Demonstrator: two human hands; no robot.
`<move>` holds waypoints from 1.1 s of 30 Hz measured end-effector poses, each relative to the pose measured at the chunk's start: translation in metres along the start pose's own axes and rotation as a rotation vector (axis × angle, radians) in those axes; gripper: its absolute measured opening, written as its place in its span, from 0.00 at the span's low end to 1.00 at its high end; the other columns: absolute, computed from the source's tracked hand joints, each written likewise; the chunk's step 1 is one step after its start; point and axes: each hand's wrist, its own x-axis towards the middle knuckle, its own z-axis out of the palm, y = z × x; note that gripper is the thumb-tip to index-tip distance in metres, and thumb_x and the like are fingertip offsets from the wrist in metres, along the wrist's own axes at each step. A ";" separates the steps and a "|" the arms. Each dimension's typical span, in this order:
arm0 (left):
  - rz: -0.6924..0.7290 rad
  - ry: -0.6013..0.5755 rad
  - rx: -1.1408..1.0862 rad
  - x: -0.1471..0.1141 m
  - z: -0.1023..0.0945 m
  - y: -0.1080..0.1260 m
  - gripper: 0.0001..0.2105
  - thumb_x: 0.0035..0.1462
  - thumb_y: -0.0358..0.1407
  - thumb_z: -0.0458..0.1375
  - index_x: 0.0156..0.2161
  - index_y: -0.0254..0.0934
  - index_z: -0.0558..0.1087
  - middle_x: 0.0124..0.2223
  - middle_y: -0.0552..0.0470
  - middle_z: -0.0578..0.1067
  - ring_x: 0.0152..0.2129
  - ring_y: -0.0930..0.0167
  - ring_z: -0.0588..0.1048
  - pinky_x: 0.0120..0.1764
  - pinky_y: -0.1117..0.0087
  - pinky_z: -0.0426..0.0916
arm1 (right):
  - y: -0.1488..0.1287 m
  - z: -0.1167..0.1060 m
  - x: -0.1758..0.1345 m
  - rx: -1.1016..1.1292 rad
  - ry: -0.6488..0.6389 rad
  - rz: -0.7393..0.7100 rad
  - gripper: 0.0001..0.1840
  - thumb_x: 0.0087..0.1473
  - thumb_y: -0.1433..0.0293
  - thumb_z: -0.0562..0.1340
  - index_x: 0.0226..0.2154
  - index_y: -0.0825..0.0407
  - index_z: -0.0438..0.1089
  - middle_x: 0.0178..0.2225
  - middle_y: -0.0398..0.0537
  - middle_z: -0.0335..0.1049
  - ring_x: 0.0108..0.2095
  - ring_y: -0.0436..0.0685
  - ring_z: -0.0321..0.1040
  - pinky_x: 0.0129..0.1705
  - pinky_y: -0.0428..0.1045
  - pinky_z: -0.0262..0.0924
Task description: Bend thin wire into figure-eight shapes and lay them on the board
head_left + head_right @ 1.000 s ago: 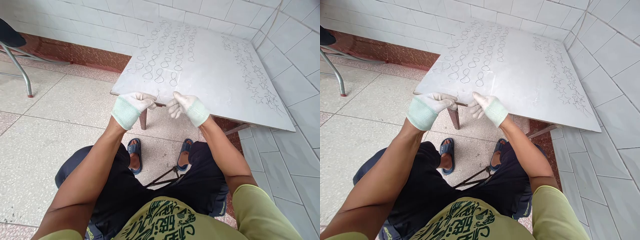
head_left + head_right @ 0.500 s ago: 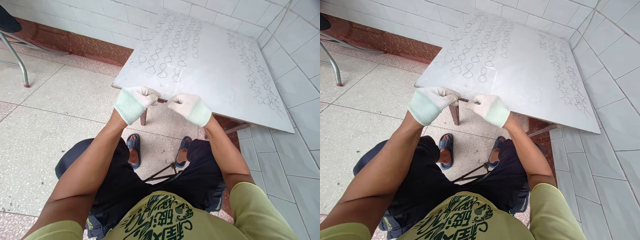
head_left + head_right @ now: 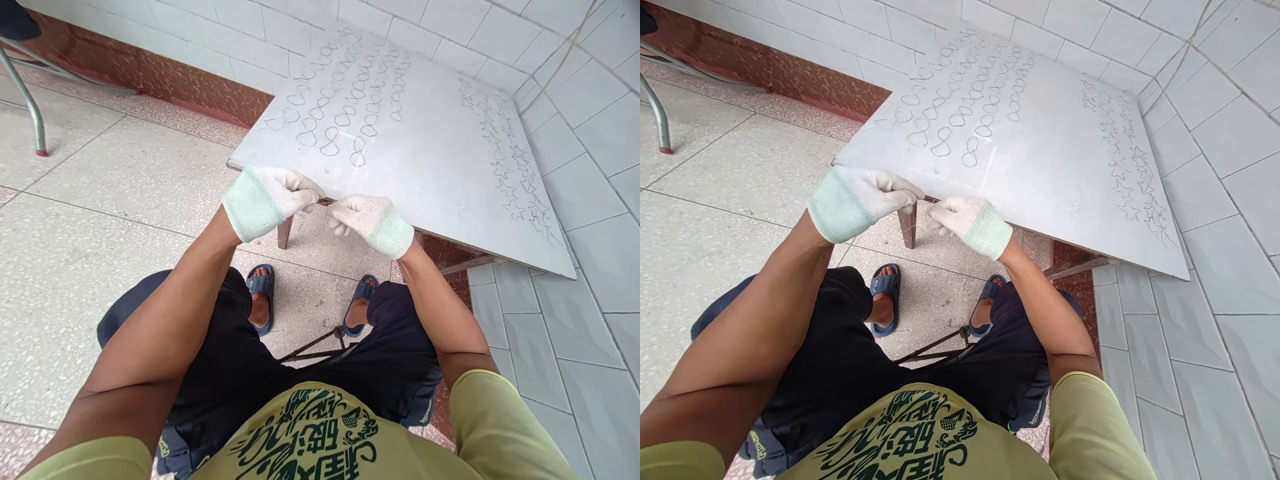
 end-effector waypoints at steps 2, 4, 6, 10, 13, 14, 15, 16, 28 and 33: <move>0.002 -0.037 0.004 0.003 -0.003 -0.003 0.05 0.50 0.29 0.72 0.32 0.42 0.86 0.26 0.50 0.82 0.35 0.54 0.88 0.38 0.63 0.79 | -0.004 0.004 0.000 0.070 -0.036 0.049 0.13 0.72 0.69 0.67 0.33 0.51 0.81 0.32 0.46 0.84 0.31 0.52 0.77 0.36 0.47 0.71; 0.007 -0.054 -0.011 0.005 -0.006 -0.007 0.05 0.51 0.28 0.73 0.33 0.42 0.87 0.27 0.51 0.83 0.36 0.54 0.89 0.39 0.63 0.80 | -0.006 0.008 0.001 0.102 -0.049 0.084 0.13 0.72 0.71 0.68 0.33 0.51 0.81 0.31 0.46 0.84 0.30 0.51 0.76 0.34 0.46 0.71; 0.003 -0.051 -0.043 0.005 -0.009 -0.009 0.06 0.51 0.28 0.72 0.33 0.42 0.87 0.27 0.51 0.83 0.36 0.54 0.90 0.40 0.63 0.81 | -0.006 0.010 0.003 0.105 -0.039 0.102 0.13 0.71 0.72 0.68 0.32 0.51 0.81 0.30 0.45 0.83 0.29 0.50 0.77 0.33 0.45 0.70; 0.006 -0.058 -0.020 0.003 -0.010 -0.012 0.07 0.49 0.26 0.73 0.32 0.42 0.87 0.28 0.51 0.84 0.35 0.54 0.89 0.39 0.62 0.81 | 0.000 0.011 0.006 0.084 -0.028 0.090 0.16 0.70 0.73 0.69 0.28 0.51 0.79 0.26 0.44 0.80 0.27 0.50 0.76 0.33 0.45 0.69; 0.015 -0.083 0.030 0.002 -0.008 -0.010 0.08 0.48 0.25 0.74 0.31 0.41 0.87 0.28 0.50 0.84 0.35 0.55 0.89 0.38 0.64 0.79 | 0.003 0.012 0.006 0.092 -0.018 0.078 0.15 0.69 0.72 0.70 0.28 0.51 0.79 0.26 0.45 0.80 0.28 0.51 0.76 0.34 0.46 0.70; 0.024 -0.094 0.047 0.002 -0.008 -0.009 0.07 0.48 0.26 0.74 0.30 0.41 0.86 0.28 0.50 0.83 0.35 0.55 0.89 0.39 0.64 0.79 | 0.003 0.013 0.005 0.099 -0.009 0.076 0.14 0.68 0.71 0.70 0.28 0.51 0.80 0.26 0.45 0.81 0.28 0.51 0.76 0.34 0.46 0.70; 0.039 -0.103 0.071 0.002 -0.007 -0.008 0.07 0.48 0.26 0.75 0.30 0.41 0.86 0.28 0.50 0.83 0.35 0.56 0.88 0.40 0.64 0.78 | 0.003 0.013 0.004 0.109 0.000 0.075 0.14 0.68 0.71 0.70 0.28 0.51 0.80 0.27 0.46 0.81 0.29 0.51 0.76 0.34 0.46 0.70; 0.063 -0.110 0.104 0.002 -0.006 -0.006 0.05 0.50 0.28 0.75 0.30 0.41 0.86 0.28 0.50 0.83 0.35 0.56 0.88 0.41 0.64 0.78 | 0.003 0.013 0.003 0.123 0.014 0.072 0.13 0.67 0.71 0.70 0.29 0.51 0.80 0.27 0.45 0.81 0.28 0.51 0.76 0.34 0.47 0.70; 0.287 0.089 0.439 0.009 -0.018 0.013 0.19 0.72 0.51 0.62 0.40 0.40 0.89 0.34 0.45 0.87 0.41 0.59 0.86 0.55 0.62 0.76 | -0.002 -0.033 0.011 0.265 0.175 0.038 0.13 0.69 0.72 0.69 0.30 0.53 0.81 0.26 0.46 0.82 0.25 0.50 0.76 0.29 0.45 0.70; 0.227 0.022 0.532 0.013 -0.015 0.013 0.18 0.65 0.54 0.65 0.33 0.43 0.86 0.35 0.45 0.88 0.40 0.54 0.85 0.53 0.57 0.78 | -0.005 -0.086 0.017 0.107 0.213 0.086 0.15 0.68 0.76 0.71 0.27 0.53 0.80 0.24 0.48 0.81 0.23 0.50 0.75 0.26 0.44 0.70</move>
